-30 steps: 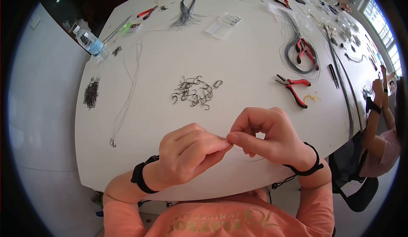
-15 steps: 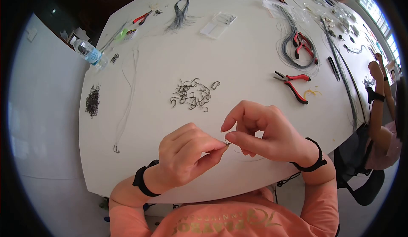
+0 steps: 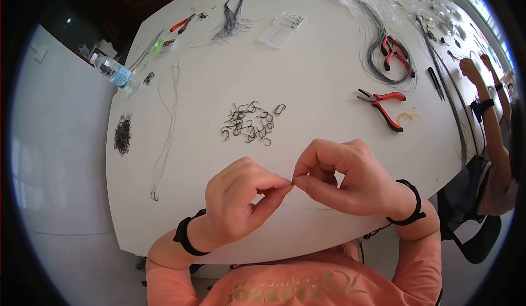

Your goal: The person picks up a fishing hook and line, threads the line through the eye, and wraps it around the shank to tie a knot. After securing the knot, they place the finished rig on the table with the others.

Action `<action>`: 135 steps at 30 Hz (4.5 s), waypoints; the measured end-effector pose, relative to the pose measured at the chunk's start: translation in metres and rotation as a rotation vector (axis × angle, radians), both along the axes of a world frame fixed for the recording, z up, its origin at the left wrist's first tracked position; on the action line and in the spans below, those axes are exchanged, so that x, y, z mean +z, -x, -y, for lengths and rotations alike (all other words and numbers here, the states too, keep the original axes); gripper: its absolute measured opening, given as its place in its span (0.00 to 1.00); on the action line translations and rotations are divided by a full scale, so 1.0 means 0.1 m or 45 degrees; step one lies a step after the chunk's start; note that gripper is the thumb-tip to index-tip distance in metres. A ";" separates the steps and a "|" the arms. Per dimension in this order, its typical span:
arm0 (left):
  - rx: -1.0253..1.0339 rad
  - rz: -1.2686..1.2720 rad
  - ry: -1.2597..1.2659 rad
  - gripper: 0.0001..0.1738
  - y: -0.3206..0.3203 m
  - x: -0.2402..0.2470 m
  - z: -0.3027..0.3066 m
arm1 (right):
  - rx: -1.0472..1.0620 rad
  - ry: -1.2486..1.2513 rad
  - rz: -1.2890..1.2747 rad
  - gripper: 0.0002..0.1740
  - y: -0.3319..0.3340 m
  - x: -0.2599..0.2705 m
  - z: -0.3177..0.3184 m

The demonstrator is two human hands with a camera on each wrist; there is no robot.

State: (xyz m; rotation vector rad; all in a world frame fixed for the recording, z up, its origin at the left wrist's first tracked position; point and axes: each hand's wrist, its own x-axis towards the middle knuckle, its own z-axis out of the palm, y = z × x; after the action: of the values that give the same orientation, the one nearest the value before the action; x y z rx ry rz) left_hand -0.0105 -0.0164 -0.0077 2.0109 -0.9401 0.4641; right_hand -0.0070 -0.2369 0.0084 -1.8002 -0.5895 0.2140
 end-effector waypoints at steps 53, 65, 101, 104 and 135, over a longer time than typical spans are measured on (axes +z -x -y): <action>-0.029 -0.748 0.469 0.06 0.06 -0.05 -0.03 | -0.186 0.375 1.073 0.12 0.04 -0.19 -0.10; 0.052 -0.442 0.307 0.07 0.00 -0.02 -0.04 | -0.199 0.429 1.449 0.12 0.09 -0.16 -0.14; -0.228 -0.920 0.515 0.04 0.09 -0.05 -0.05 | 0.029 -0.243 -0.185 0.08 -0.01 0.05 -0.03; -0.223 -0.903 0.547 0.04 0.09 -0.05 -0.04 | 0.007 -0.343 -0.356 0.09 0.01 0.06 -0.05; -0.002 -0.349 0.501 0.07 0.09 -0.09 -0.01 | -0.232 -0.118 0.634 0.07 0.07 -0.15 -0.19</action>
State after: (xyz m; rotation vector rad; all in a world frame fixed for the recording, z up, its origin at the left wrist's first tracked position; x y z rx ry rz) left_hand -0.0190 -0.0152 -0.0171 1.6628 -0.6253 0.3313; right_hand -0.0145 -0.2178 -0.0062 -1.8091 -0.7617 -0.3914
